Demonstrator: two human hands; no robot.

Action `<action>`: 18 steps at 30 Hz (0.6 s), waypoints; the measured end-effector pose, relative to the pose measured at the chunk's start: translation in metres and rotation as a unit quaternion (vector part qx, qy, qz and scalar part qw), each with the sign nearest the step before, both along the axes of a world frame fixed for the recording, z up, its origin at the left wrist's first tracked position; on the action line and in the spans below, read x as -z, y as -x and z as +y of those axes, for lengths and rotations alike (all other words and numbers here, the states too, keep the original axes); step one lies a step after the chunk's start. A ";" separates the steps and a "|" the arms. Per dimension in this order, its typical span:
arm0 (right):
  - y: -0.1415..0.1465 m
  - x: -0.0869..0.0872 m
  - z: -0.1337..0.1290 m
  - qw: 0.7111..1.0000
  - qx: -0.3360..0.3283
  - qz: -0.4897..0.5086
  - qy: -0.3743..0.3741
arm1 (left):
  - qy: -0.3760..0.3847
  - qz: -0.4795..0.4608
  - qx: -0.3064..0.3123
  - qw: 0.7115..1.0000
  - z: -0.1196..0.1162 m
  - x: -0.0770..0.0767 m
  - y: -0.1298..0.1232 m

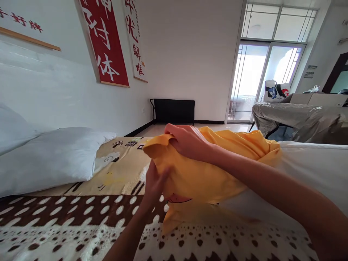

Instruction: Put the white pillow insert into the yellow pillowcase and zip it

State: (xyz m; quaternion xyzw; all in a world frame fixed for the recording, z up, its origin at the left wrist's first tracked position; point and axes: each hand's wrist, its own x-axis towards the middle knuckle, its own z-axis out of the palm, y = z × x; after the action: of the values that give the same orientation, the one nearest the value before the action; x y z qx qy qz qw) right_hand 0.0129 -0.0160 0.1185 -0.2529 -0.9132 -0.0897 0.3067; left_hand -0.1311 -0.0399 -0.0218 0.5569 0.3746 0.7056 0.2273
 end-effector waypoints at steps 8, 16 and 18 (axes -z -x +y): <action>0.017 -0.001 -0.012 0.991 0.050 -0.110 -0.062 | 0.063 -0.059 -0.014 0.996 0.001 0.029 0.006; -0.004 -0.003 0.008 0.999 -0.036 -0.034 0.022 | 0.041 -0.141 -0.036 0.989 0.021 0.024 0.022; -0.007 -0.008 0.008 0.997 -0.060 -0.035 0.033 | 0.059 -0.149 -0.006 0.987 0.023 0.020 0.018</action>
State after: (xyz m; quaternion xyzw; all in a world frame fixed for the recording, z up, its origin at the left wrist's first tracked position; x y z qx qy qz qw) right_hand 0.0199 -0.0081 0.1261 -0.2046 -0.9394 -0.0496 0.2707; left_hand -0.1491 -0.0171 -0.0421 0.4288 0.3808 0.7590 0.3083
